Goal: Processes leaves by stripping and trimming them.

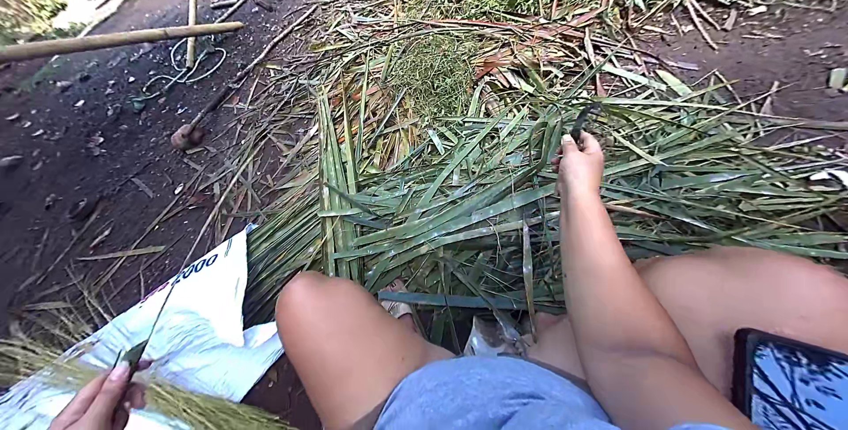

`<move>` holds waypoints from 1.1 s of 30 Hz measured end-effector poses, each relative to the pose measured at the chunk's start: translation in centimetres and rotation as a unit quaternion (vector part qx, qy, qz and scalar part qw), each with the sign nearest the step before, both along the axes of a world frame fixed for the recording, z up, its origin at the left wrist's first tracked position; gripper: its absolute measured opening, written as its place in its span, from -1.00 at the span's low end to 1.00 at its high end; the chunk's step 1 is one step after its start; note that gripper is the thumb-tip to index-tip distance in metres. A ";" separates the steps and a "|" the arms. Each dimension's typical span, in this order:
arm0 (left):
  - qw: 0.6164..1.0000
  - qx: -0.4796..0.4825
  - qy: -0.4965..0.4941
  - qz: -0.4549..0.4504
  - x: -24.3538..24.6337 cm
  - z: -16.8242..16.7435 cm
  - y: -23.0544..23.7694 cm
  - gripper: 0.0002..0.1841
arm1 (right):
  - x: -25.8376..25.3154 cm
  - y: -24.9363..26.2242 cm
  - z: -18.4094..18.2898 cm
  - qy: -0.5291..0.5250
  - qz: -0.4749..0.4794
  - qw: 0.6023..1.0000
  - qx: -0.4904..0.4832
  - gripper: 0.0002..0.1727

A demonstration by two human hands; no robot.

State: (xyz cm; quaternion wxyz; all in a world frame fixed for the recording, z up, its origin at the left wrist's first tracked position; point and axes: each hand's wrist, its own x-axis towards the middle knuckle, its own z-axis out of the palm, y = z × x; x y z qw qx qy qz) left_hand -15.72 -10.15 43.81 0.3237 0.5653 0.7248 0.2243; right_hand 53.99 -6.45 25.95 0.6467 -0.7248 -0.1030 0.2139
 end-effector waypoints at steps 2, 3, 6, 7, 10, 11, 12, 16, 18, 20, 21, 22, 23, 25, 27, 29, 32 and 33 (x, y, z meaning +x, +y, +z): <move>0.990 0.096 0.099 0.013 5.3 -1.6 0.1 -0.52 | -3.3 0.8 1.4 -0.020 0.106 0.994 0.004 -0.53; 0.985 0.114 0.127 0.009 8.6 -1.9 0.2 -0.48 | -5.6 1.2 2.4 -0.022 0.167 0.986 0.018 -0.57; 0.980 0.118 0.156 -0.027 16.7 -3.6 1.1 -0.48 | -13.0 1.4 5.0 0.022 0.350 0.932 0.092 -0.64; 0.979 0.118 0.157 -0.046 18.7 -4.2 1.4 -0.48 | -15.1 1.0 5.6 0.042 0.411 0.904 0.109 -0.62; 0.968 0.140 0.174 -0.114 23.8 -6.2 1.7 -0.50 | -19.7 -0.8 6.6 0.079 0.552 0.821 0.124 -0.53; 0.960 0.161 0.189 -0.133 25.2 -6.8 1.7 -0.51 | -20.6 -1.3 6.7 0.089 0.580 0.801 0.120 -0.53; 0.951 0.186 0.194 -0.150 26.4 -7.3 1.5 -0.53 | -21.2 -1.7 6.7 0.096 0.599 0.786 0.117 -0.54; 0.929 0.255 0.170 -0.209 29.4 -9.2 1.0 -0.57 | -22.2 -2.3 6.0 0.105 0.624 0.767 0.107 -0.54; 0.917 0.288 0.168 -0.220 29.9 -9.8 0.8 -0.58 | -22.1 -2.3 5.8 0.113 0.618 0.770 0.108 -0.57; 0.905 0.320 0.170 -0.225 29.9 -10.4 0.8 -0.58 | -21.9 -2.0 5.8 0.127 0.603 0.779 0.116 -0.61; 0.902 0.327 0.168 -0.226 29.7 -10.5 0.8 -0.58 | -21.7 -1.9 5.8 0.134 0.595 0.783 0.123 -0.63; 0.900 0.333 0.165 -0.228 29.5 -10.6 0.8 -0.57 | -21.4 -1.7 5.8 0.139 0.591 0.784 0.130 -0.64; 0.897 0.341 0.162 -0.231 29.2 -10.6 0.8 -0.57 | -21.2 -1.6 5.8 0.142 0.594 0.781 0.135 -0.65; 0.891 0.351 0.158 -0.240 28.7 -10.5 0.8 -0.56 | -20.9 -1.4 6.0 0.145 0.599 0.775 0.139 -0.65; 0.887 0.358 0.162 -0.243 28.3 -10.3 0.9 -0.54 | -20.7 -1.3 6.2 0.149 0.592 0.780 0.140 -0.67; 0.882 0.364 0.172 -0.244 27.9 -10.1 1.0 -0.53 | -20.2 -1.2 6.3 0.163 0.573 0.791 0.141 -0.67; 0.873 0.374 0.180 -0.256 27.2 -10.2 1.3 -0.52 | -19.2 -0.9 6.6 0.185 0.554 0.799 0.144 -0.68; 0.870 0.376 0.182 -0.262 27.0 -10.3 1.4 -0.51 | -19.0 -0.8 6.6 0.190 0.555 0.798 0.143 -0.68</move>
